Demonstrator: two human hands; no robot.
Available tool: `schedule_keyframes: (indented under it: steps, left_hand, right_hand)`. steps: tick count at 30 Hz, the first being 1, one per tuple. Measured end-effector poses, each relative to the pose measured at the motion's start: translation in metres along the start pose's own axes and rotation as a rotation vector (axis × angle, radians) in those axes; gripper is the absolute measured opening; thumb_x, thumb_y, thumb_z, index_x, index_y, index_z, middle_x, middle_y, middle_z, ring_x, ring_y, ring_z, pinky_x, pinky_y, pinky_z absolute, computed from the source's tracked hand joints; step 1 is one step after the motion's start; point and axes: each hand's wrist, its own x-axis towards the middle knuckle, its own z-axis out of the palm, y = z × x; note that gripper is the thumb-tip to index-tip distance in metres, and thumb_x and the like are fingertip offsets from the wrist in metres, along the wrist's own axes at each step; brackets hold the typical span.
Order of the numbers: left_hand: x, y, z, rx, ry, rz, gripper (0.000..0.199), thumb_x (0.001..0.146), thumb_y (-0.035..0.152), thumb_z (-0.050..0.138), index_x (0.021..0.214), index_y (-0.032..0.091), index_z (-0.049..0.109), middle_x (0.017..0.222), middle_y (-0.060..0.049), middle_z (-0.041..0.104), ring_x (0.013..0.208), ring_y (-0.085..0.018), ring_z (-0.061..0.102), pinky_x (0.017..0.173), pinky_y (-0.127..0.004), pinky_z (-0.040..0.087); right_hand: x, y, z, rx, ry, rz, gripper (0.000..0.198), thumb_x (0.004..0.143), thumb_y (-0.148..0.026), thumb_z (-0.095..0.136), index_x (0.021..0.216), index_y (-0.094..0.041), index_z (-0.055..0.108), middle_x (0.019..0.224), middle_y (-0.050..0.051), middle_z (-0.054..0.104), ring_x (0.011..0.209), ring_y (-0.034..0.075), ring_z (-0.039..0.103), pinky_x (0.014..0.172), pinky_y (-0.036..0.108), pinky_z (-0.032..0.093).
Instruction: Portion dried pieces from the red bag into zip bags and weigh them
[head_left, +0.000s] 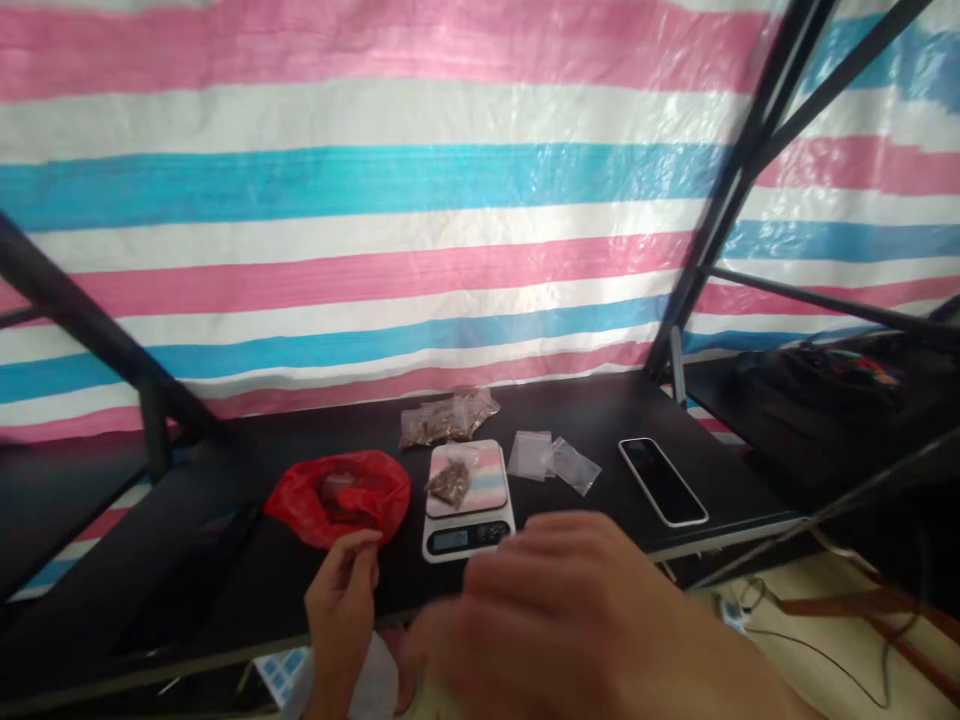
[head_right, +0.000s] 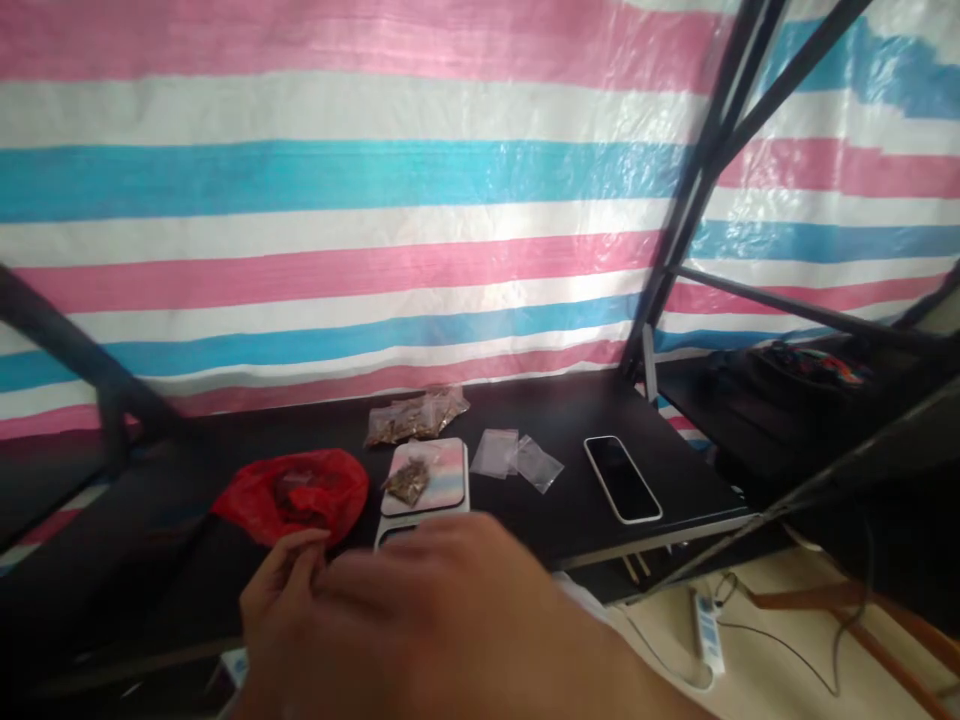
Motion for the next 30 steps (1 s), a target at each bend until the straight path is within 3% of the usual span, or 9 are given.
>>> schedule_keyframes:
  steps: [3, 7, 10, 14, 18, 20, 22, 26, 30]
  left_hand:
    - [-0.001, 0.002, 0.002, -0.043, -0.018, 0.023, 0.033, 0.076, 0.051, 0.079, 0.081, 0.020, 0.072, 0.052, 0.007, 0.045, 0.046, -0.010, 0.040, 0.043, -0.022, 0.031]
    - [0.000, -0.004, 0.000, -0.037, -0.026, 0.021, 0.030, 0.082, 0.049, 0.074, 0.084, 0.020, 0.071, 0.054, 0.007, 0.045, 0.047, -0.010, 0.040, 0.045, -0.021, 0.031]
    - [-0.003, -0.008, -0.003, 0.043, -0.049, 0.057, 0.030, 0.087, 0.050, 0.070, 0.085, 0.020, 0.072, 0.055, 0.006, 0.047, 0.047, -0.011, 0.042, 0.045, -0.023, 0.032]
    - [-0.011, 0.005, 0.007, 0.206, -0.037, 0.266, 0.025, 0.096, 0.040, 0.059, 0.086, 0.020, 0.072, 0.070, -0.001, 0.064, 0.058, -0.014, 0.055, 0.056, -0.026, 0.044]
    - [-0.009, 0.039, 0.042, 0.455, -0.080, 0.458, 0.020, 0.099, 0.027, 0.054, 0.097, 0.022, 0.073, 0.089, -0.006, 0.068, 0.081, -0.020, 0.064, 0.077, -0.032, 0.051]
    - [0.000, 0.055, 0.064, 0.648, -0.116, 0.463, 0.019, 0.096, 0.030, 0.062, 0.108, 0.021, 0.074, 0.106, -0.011, 0.070, 0.103, -0.028, 0.065, 0.092, -0.039, 0.051]
    - [0.011, 0.063, 0.082, 0.784, -0.187, 0.413, 0.029, 0.092, 0.035, 0.069, 0.115, 0.018, 0.074, 0.110, -0.014, 0.068, 0.109, -0.033, 0.062, 0.097, -0.044, 0.050]
    - [0.030, 0.060, 0.102, 0.768, -0.235, 0.298, 0.022, 0.089, 0.034, 0.071, 0.100, 0.017, 0.077, 0.102, -0.015, 0.065, 0.109, -0.036, 0.060, 0.100, -0.049, 0.048]
    - [0.034, 0.051, 0.102, 0.675, -0.227, 0.281, 0.015, 0.086, 0.034, 0.070, 0.082, 0.020, 0.072, 0.094, -0.012, 0.064, 0.103, -0.034, 0.059, 0.100, -0.050, 0.047]
  right_hand:
    - [0.018, 0.052, 0.039, 0.089, 0.210, 0.201, 0.022, 0.104, -0.020, 0.054, 0.104, -0.024, 0.075, 0.093, 0.000, 0.081, 0.077, 0.013, 0.075, 0.071, 0.023, 0.054]
    - [-0.022, 0.104, 0.101, -0.044, 0.756, 0.597, 0.025, 0.099, -0.028, 0.055, 0.088, -0.020, 0.076, 0.077, 0.004, 0.079, 0.061, 0.017, 0.071, 0.060, 0.025, 0.052]
    - [-0.049, 0.118, 0.116, -0.172, 1.022, 0.862, 0.028, 0.096, -0.033, 0.052, 0.087, -0.018, 0.074, 0.075, 0.006, 0.078, 0.060, 0.019, 0.071, 0.059, 0.026, 0.051]
    - [-0.050, 0.117, 0.110, -0.137, 0.938, 0.873, 0.028, 0.090, -0.035, 0.054, 0.080, -0.019, 0.074, 0.072, 0.006, 0.077, 0.060, 0.019, 0.071, 0.061, 0.025, 0.052]
    - [-0.043, 0.112, 0.107, -0.137, 0.913, 0.867, 0.029, 0.089, -0.035, 0.053, 0.078, -0.019, 0.075, 0.067, 0.005, 0.075, 0.052, 0.017, 0.067, 0.054, 0.024, 0.049]
    - [-0.043, 0.112, 0.106, -0.146, 0.923, 0.885, 0.030, 0.089, -0.035, 0.052, 0.077, -0.019, 0.075, 0.067, 0.006, 0.075, 0.052, 0.018, 0.067, 0.054, 0.024, 0.049]
    - [-0.044, 0.113, 0.106, -0.142, 0.922, 0.899, 0.030, 0.088, -0.035, 0.052, 0.077, -0.019, 0.075, 0.066, 0.006, 0.075, 0.051, 0.018, 0.067, 0.054, 0.025, 0.049]
    - [-0.046, 0.114, 0.105, -0.120, 0.903, 0.924, 0.032, 0.087, -0.037, 0.052, 0.076, -0.019, 0.075, 0.063, 0.006, 0.073, 0.047, 0.017, 0.064, 0.052, 0.024, 0.047]
    - [-0.047, 0.115, 0.104, -0.074, 0.907, 0.965, 0.033, 0.087, -0.039, 0.051, 0.075, -0.019, 0.075, 0.061, 0.006, 0.072, 0.046, 0.017, 0.064, 0.051, 0.024, 0.047]
